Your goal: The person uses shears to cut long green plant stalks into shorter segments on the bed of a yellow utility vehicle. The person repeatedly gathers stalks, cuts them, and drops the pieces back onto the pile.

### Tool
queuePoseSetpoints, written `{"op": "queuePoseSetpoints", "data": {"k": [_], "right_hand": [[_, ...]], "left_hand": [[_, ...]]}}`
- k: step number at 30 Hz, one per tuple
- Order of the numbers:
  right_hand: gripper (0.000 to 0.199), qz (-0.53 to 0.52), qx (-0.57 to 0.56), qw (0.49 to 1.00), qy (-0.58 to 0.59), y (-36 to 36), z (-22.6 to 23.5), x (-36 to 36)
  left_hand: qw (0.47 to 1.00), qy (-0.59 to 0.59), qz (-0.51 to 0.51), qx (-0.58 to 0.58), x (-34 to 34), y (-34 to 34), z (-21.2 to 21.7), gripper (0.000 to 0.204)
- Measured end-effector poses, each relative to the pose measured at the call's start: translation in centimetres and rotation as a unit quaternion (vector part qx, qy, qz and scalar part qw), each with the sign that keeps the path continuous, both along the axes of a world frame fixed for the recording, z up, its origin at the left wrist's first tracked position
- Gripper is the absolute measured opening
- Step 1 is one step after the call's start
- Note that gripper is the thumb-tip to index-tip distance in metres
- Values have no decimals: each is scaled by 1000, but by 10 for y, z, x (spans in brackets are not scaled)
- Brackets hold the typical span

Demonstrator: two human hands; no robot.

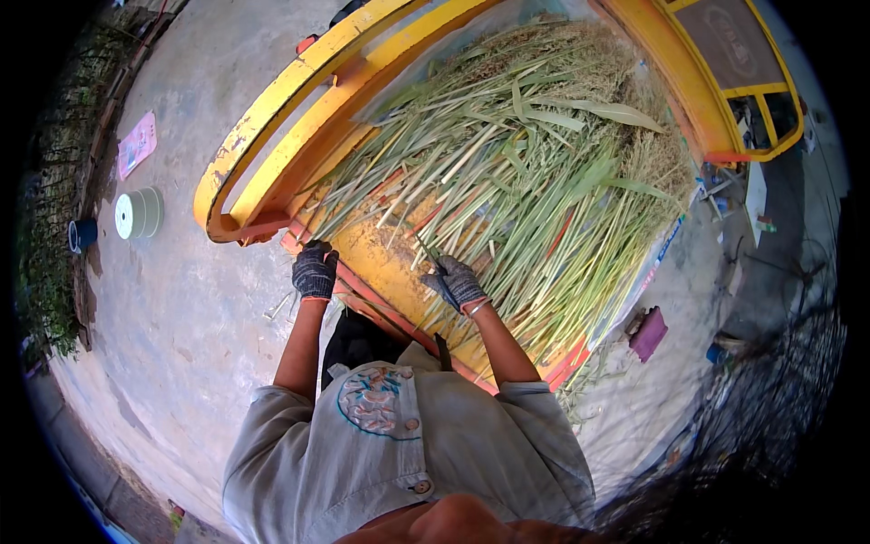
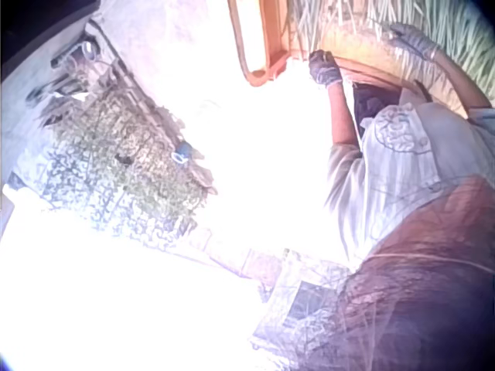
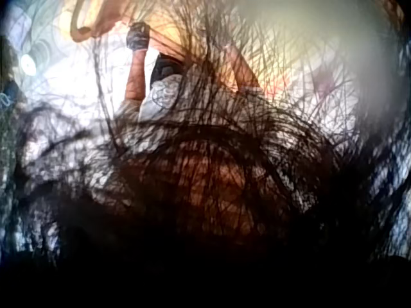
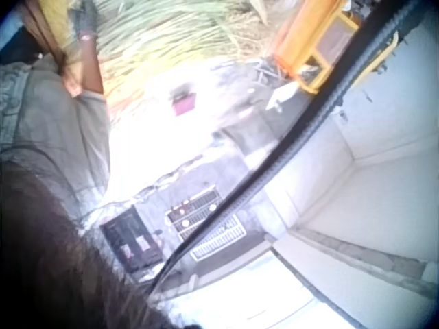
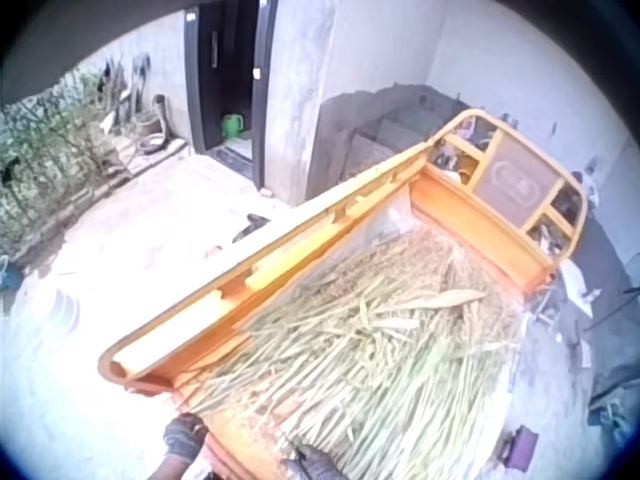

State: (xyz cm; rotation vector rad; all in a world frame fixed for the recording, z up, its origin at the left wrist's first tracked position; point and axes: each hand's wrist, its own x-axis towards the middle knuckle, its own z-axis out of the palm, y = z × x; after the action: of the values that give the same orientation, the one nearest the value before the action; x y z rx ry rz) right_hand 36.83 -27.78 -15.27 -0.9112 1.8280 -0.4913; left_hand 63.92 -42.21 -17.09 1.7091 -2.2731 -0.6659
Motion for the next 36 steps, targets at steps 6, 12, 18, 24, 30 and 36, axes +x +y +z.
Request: {"op": "queuePoseSetpoints", "data": {"k": [6, 12, 18, 24, 30, 36], "right_hand": [[39, -40, -25, 997, -65, -73, -56, 10], [40, -36, 194, 973, -121, -96, -50, -7], [47, 60, 235, 970, -19, -80, -43, -39], [47, 28, 234, 971, -30, -78, -49, -31], [50, 39, 229, 971, -52, -69, -16, -36], [24, -57, 201, 950, -233, -6, -46, -59]], "left_hand": [[953, 230, 54, 191, -108, -24, -47, 25], [965, 124, -149, 179, -128, 31, -48, 22], [953, 230, 152, 125, -111, 3, -78, 28], [981, 100, -9, 164, -135, -28, -88, 41], [981, 73, -73, 166, -149, -24, -83, 35], [853, 360, 32, 377, -142, 3, -87, 29]]}}
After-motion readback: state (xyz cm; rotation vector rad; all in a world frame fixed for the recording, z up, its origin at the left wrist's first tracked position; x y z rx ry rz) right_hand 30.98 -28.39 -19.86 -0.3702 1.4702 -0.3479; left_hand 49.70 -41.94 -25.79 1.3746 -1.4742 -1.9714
